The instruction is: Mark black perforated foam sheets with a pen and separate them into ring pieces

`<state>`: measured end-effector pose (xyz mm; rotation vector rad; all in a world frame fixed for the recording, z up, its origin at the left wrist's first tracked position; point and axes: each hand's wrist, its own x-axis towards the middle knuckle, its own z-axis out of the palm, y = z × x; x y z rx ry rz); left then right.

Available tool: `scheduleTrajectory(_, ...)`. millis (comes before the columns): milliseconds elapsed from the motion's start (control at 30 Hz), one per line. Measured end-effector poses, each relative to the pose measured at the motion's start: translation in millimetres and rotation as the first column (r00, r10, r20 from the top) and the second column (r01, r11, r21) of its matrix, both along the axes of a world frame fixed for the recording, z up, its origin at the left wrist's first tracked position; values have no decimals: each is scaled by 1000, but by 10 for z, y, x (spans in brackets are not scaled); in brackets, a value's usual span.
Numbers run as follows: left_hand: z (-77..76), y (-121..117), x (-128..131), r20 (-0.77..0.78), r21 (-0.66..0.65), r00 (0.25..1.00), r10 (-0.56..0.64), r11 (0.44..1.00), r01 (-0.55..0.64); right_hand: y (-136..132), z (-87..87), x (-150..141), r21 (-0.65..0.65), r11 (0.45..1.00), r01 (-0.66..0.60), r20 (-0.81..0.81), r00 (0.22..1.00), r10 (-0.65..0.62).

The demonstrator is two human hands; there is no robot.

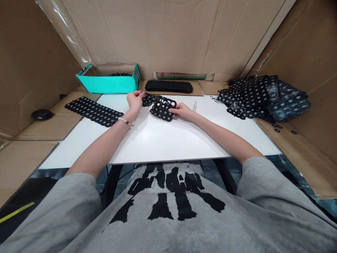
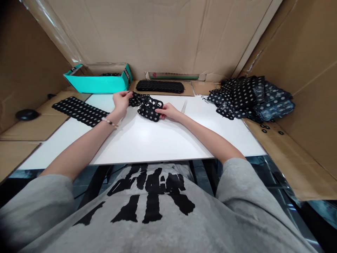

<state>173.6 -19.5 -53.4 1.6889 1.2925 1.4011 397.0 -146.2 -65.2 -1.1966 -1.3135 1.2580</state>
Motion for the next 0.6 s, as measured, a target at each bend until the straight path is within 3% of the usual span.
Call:
scheduleTrajectory(100, 11, 89, -211, -262, 89, 963, 63, 995, -40, -16, 11, -3, -12, 1000, 18, -27, 999, -19)
scheduleTrajectory(167, 41, 3, -229, -389, 182, 914, 116, 982, -47, -16, 15, -6, -17, 999, 31, -55, 998, -32)
scheduleTrajectory(233, 98, -180, -140, -436, 283, 896, 81, 958, 51, -8, 8, -4, -17, 999, 39, -70, 997, -40)
scheduleTrajectory(300, 171, -405, 3, -496, 336, 866, -60, 906, 256, 4, -6, -1, -12, 999, 50, -67, 996, -51)
scheduleTrajectory(367, 237, -611, 135, -603, 306, 777, -178, 849, 431, 9, -21, 3, 9, 999, 48, -58, 997, -47)
scheduleTrajectory(433, 277, -753, 218, -668, 255, 708, -230, 822, 508, 0, -26, 7, 41, 999, 15, -44, 999, -13)
scheduleTrajectory(533, 287, -820, 254, -643, 177, 699, -312, 828, 532, -32, -13, 12, 66, 996, -60, -16, 998, 61)
scheduleTrajectory(600, 273, -790, 254, -546, 91, 725, -419, 831, 549, -49, -3, 14, 69, 994, -81, -10, 997, 82)
